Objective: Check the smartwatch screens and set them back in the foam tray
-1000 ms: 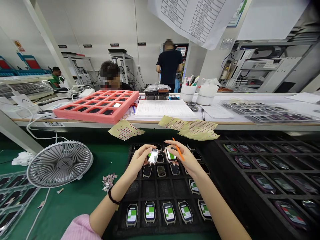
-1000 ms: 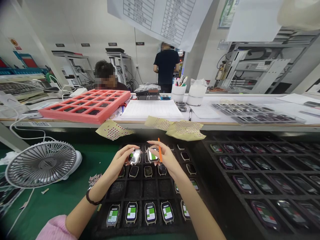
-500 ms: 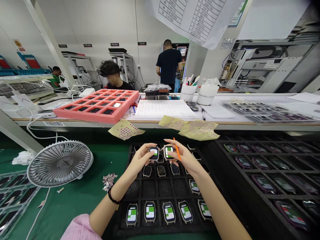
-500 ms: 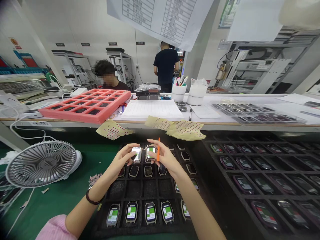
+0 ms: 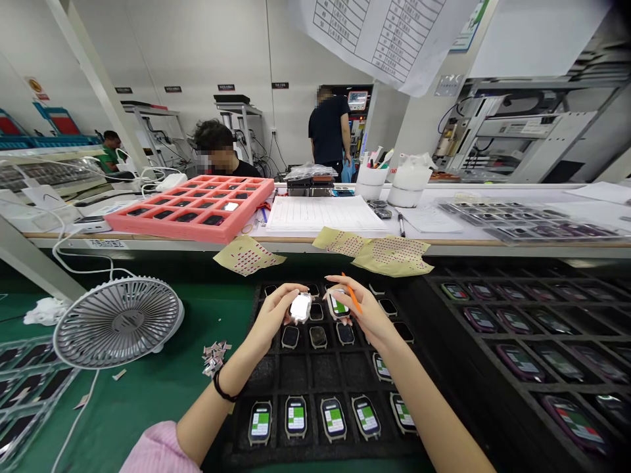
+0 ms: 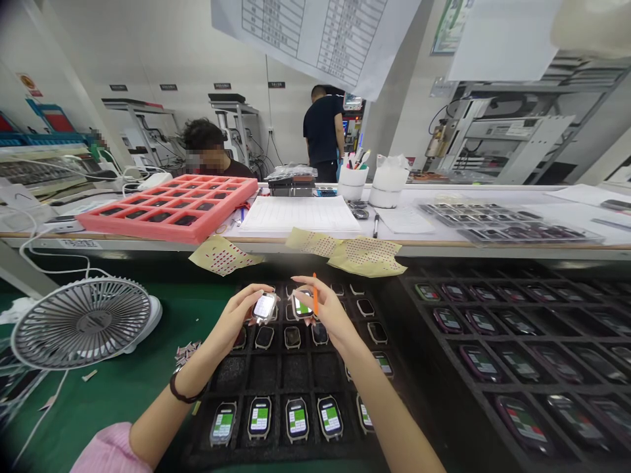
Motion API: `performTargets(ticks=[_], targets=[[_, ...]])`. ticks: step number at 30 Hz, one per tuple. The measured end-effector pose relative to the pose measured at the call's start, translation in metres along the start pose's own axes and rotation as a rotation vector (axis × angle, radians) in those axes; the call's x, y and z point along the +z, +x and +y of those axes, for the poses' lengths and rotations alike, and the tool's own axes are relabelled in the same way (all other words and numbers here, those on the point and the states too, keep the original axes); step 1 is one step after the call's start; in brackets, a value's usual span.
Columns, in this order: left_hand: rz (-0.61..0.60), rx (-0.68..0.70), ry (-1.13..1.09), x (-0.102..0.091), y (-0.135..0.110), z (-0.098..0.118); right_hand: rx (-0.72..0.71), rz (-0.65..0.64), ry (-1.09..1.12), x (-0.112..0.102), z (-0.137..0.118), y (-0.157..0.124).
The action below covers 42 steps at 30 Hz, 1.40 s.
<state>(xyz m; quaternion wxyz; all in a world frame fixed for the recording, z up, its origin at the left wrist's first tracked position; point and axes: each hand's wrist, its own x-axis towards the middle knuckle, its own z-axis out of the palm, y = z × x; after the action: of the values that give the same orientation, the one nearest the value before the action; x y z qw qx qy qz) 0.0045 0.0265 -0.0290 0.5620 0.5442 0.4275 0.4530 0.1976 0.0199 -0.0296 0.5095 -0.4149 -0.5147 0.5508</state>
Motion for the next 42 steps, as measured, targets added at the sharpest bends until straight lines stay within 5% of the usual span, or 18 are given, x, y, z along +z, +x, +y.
performTargets(ticks=[12,19,33,42], targets=[[-0.025,0.066,0.025,-0.003,0.003,-0.008,0.027,-0.133,0.052,-0.005,-0.001,-0.001],[-0.090,0.153,0.024,-0.004,0.006,-0.016,0.027,-0.092,0.052,-0.004,0.000,0.001],[0.057,-0.004,-0.013,-0.001,-0.002,0.001,0.016,-0.230,0.073,-0.004,-0.004,-0.002],[-0.079,0.099,0.021,-0.003,0.004,-0.010,-0.001,-0.274,0.059,-0.004,-0.004,-0.002]])
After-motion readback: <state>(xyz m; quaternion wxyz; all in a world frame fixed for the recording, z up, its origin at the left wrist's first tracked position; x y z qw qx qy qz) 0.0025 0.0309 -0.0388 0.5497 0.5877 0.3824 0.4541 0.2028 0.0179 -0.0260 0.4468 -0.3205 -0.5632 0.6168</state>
